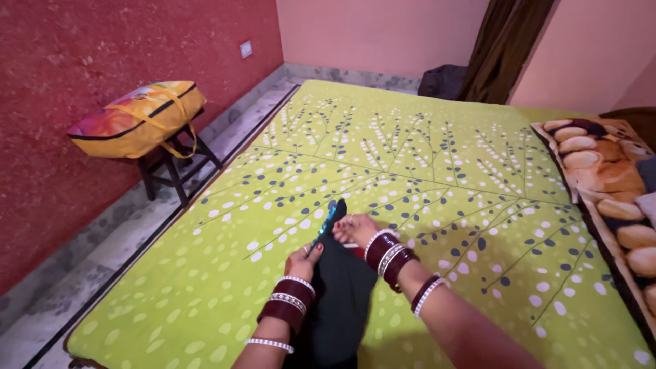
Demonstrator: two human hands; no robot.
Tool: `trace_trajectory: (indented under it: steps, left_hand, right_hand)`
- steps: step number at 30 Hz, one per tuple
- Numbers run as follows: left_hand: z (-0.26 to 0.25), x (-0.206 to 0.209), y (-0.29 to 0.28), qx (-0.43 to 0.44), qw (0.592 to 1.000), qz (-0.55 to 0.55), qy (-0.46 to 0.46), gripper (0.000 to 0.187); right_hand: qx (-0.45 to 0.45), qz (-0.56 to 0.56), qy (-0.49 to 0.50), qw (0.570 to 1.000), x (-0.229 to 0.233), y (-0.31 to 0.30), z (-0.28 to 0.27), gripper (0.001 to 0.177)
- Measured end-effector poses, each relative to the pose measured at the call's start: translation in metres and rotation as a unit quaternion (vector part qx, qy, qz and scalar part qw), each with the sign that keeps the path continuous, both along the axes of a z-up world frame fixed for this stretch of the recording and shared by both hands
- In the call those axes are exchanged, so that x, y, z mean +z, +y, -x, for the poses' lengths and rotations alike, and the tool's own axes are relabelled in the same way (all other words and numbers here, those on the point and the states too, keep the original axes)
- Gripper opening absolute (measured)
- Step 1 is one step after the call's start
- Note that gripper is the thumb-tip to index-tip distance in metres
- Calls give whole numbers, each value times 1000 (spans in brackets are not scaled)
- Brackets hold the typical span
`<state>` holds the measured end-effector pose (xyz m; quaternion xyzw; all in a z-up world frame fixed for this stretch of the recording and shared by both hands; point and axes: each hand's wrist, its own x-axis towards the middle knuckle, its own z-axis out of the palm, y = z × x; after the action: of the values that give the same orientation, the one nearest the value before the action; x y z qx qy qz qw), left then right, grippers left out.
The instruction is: The person stuffs a beige pillowcase with a blue insert and places it on a bed. They then insert two red heart-shaped cushions into a black sequin pillowcase, zip it closed, and arrange the finished pillow with others on the bed.
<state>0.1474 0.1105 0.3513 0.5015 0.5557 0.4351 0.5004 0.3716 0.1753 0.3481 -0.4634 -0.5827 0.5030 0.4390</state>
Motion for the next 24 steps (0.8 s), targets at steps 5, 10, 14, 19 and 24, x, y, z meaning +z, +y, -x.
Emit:
trace_trajectory:
  steps: [5, 10, 14, 19, 24]
  left_hand:
    - [12, -13, -3, 17, 998, 25, -63, 41]
    - [23, -10, -2, -19, 1000, 2, -19, 44]
    - [32, -3, 7, 16, 970, -42, 241, 40]
    - [42, -17, 19, 113, 972, -41, 202, 29]
    - [45, -4, 21, 136, 984, -11, 114, 23]
  right_hand:
    - [-52, 173, -31, 983, -38, 4, 14, 12]
    - [31, 110, -68, 991, -48, 0, 39, 18]
    - [89, 83, -74, 990, -69, -7, 58, 24]
    - [26, 42, -187, 981, -38, -31, 92, 19]
    - [-37, -264, -261, 928, 0, -50, 116, 16]
